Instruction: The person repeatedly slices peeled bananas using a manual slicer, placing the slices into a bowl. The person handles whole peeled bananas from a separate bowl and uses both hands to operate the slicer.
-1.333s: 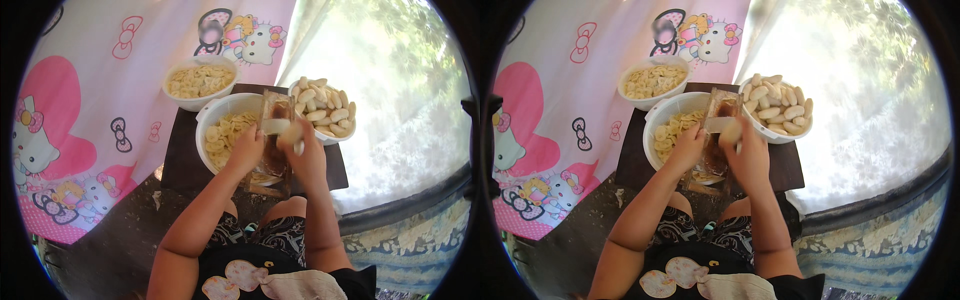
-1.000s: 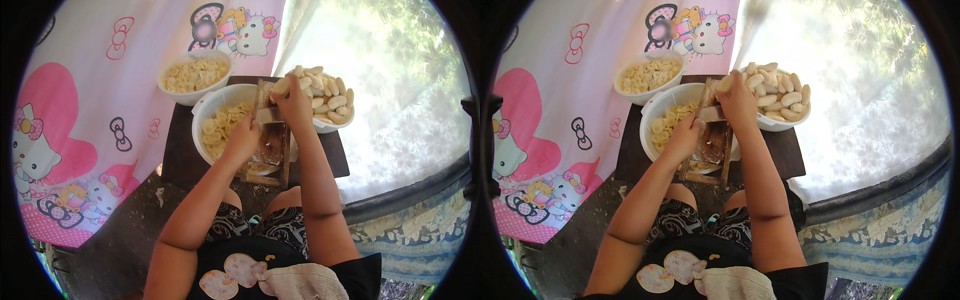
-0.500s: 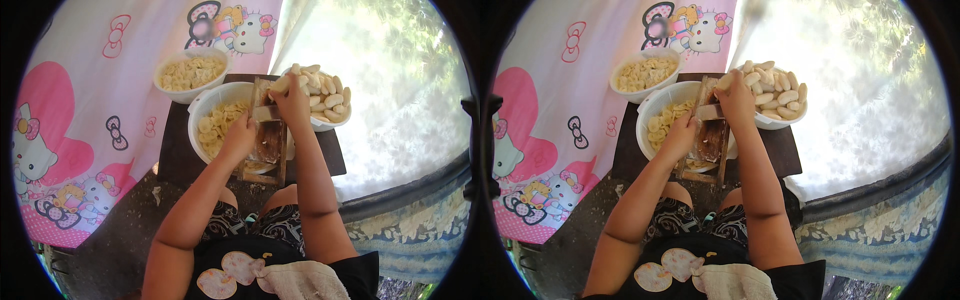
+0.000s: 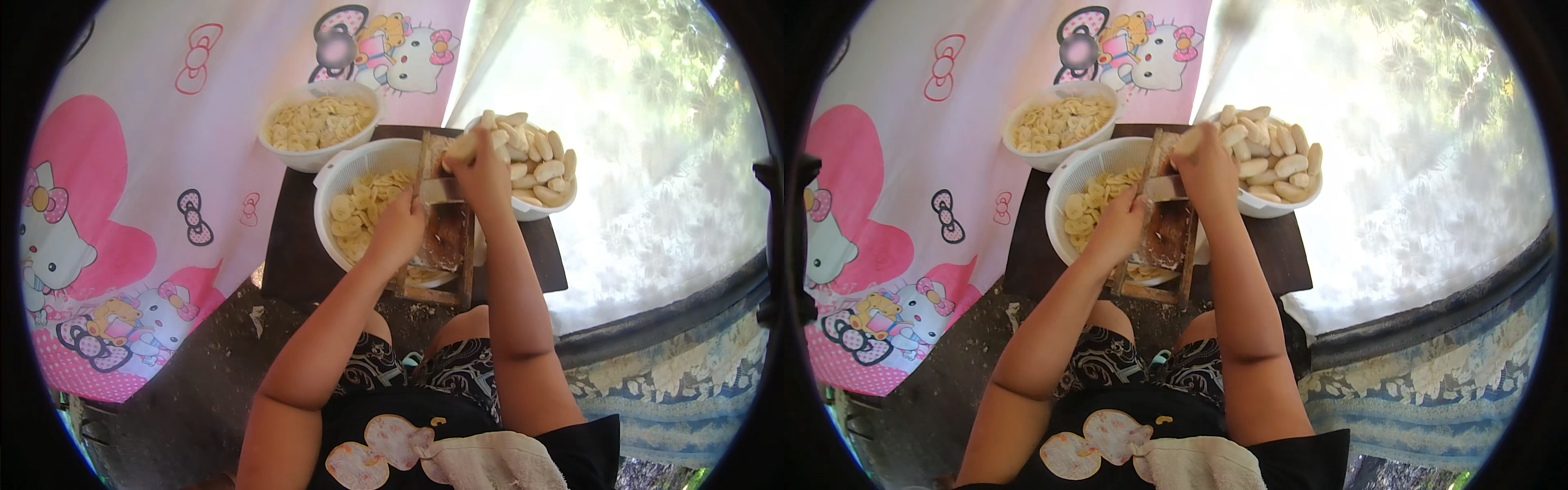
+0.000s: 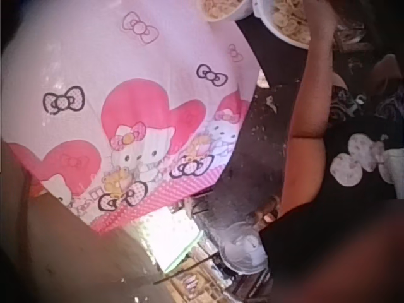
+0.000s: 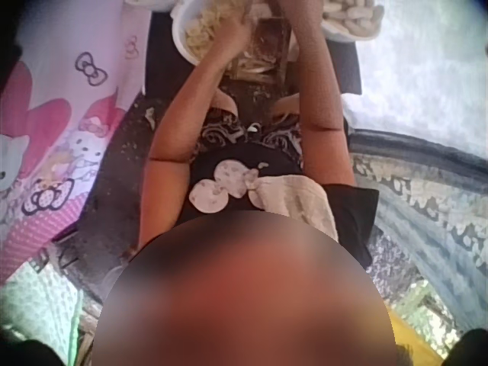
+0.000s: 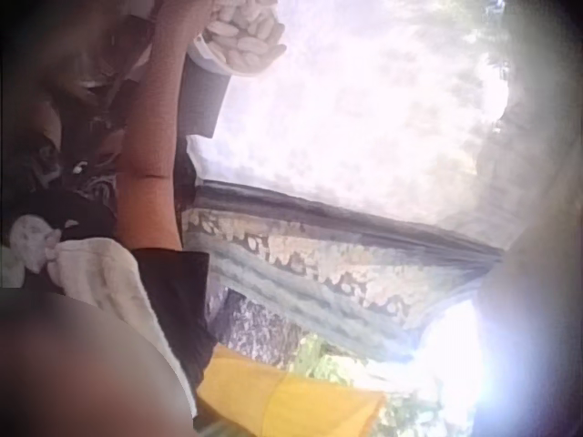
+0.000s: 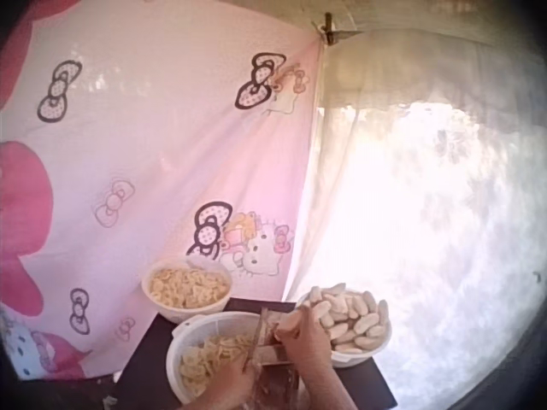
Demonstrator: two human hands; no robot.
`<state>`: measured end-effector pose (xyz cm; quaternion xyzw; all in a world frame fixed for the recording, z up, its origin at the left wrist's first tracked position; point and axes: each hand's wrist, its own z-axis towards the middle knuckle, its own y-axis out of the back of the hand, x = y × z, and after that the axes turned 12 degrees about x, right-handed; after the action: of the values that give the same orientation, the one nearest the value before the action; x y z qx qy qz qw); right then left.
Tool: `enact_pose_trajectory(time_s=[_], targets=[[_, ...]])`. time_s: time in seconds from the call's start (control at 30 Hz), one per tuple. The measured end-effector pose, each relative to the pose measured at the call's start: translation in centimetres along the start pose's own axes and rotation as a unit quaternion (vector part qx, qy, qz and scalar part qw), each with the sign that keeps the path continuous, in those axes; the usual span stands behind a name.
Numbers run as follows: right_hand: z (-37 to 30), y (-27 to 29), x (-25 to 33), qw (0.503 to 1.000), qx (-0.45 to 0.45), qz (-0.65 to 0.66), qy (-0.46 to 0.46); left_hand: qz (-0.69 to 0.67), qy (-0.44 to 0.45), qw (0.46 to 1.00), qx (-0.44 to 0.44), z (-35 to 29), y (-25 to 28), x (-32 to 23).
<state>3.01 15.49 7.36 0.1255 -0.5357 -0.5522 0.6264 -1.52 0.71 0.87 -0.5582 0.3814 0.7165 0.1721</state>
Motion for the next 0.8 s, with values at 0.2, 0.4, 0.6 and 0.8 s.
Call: enact_pose_trajectory(time_s=[0.2, 0.4, 0.6, 0.8], targets=[[-11.2, 1.9, 1.7, 0.997, 0.035, -0.061, 0.028, 0.011, -0.011, 1.0, -0.027, 0.2, -0.4, 0.2], [-0.9, -1.0, -1.0, 0.998, -0.045, -0.003, 0.04, -0.015, 0.02, 1.0, 0.006, -0.4, -0.1, -0.5], [-7.2, 0.7, 1.0, 0.999, -0.017, -0.026, 0.037, -0.001, 0.001, 1.0, -0.002, 0.0, -0.1, -0.3], [-7.0, 0.5, 1.4, 0.999, -0.019, -0.024, 0.039, 0.015, 0.015, 1.0, -0.013, 0.0, -0.6, 0.2]])
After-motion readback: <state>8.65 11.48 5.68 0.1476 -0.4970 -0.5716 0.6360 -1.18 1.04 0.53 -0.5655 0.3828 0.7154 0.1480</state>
